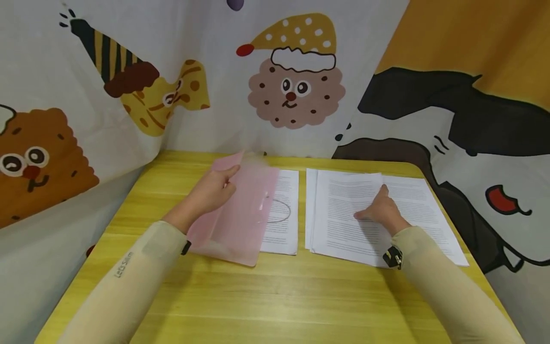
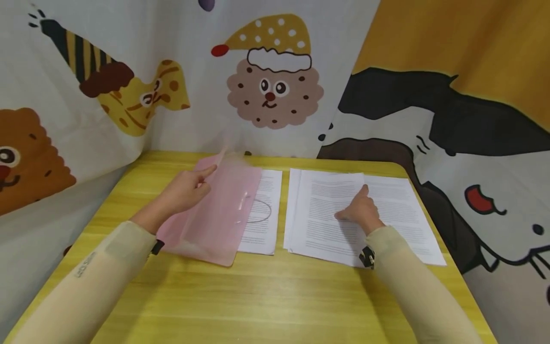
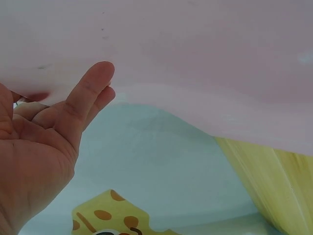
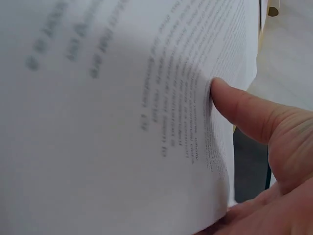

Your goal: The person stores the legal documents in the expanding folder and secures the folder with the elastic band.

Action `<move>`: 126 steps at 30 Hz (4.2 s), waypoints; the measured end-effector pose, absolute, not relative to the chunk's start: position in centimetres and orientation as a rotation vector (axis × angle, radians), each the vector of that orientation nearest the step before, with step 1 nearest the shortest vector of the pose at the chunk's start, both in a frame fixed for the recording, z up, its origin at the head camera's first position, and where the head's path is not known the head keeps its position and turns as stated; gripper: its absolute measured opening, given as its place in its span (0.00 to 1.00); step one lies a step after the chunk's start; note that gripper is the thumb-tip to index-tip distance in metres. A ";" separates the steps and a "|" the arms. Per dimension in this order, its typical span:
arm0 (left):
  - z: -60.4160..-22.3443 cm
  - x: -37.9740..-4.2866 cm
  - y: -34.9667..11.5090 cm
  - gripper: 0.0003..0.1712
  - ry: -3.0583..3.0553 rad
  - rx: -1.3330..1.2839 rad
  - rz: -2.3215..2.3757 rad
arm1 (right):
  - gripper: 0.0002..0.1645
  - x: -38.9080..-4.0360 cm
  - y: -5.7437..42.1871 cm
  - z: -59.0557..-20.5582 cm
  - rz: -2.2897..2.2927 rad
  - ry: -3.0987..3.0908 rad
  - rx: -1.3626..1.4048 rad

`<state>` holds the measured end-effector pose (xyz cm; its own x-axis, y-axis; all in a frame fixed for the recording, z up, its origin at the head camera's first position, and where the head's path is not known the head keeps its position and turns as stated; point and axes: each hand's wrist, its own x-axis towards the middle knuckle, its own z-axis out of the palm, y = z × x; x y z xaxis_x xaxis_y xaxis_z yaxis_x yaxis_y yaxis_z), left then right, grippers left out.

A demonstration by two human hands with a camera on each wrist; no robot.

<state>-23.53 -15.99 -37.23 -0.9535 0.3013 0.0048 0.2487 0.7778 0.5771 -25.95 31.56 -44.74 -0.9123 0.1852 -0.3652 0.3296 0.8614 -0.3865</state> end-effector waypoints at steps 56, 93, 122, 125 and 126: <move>-35.4 -23.3 -17.5 0.34 2.936 0.487 0.926 | 0.39 -22.0 30.7 -40.8 -1.824 2.107 0.095; -37.4 -23.5 -15.5 0.34 2.888 0.590 0.844 | 0.29 -26.1 19.7 -42.2 -1.723 2.096 0.080; -36.8 -23.7 -14.6 0.32 2.945 0.607 0.808 | 0.26 -24.1 15.8 -43.7 -1.799 2.279 0.192; -36.7 -23.8 -14.6 0.33 2.943 0.607 0.806 | 0.26 -24.0 15.5 -43.9 -1.760 2.304 0.152; -36.7 -23.8 -14.6 0.33 2.938 0.601 0.811 | 0.25 -23.9 15.2 -43.9 -1.748 2.319 0.127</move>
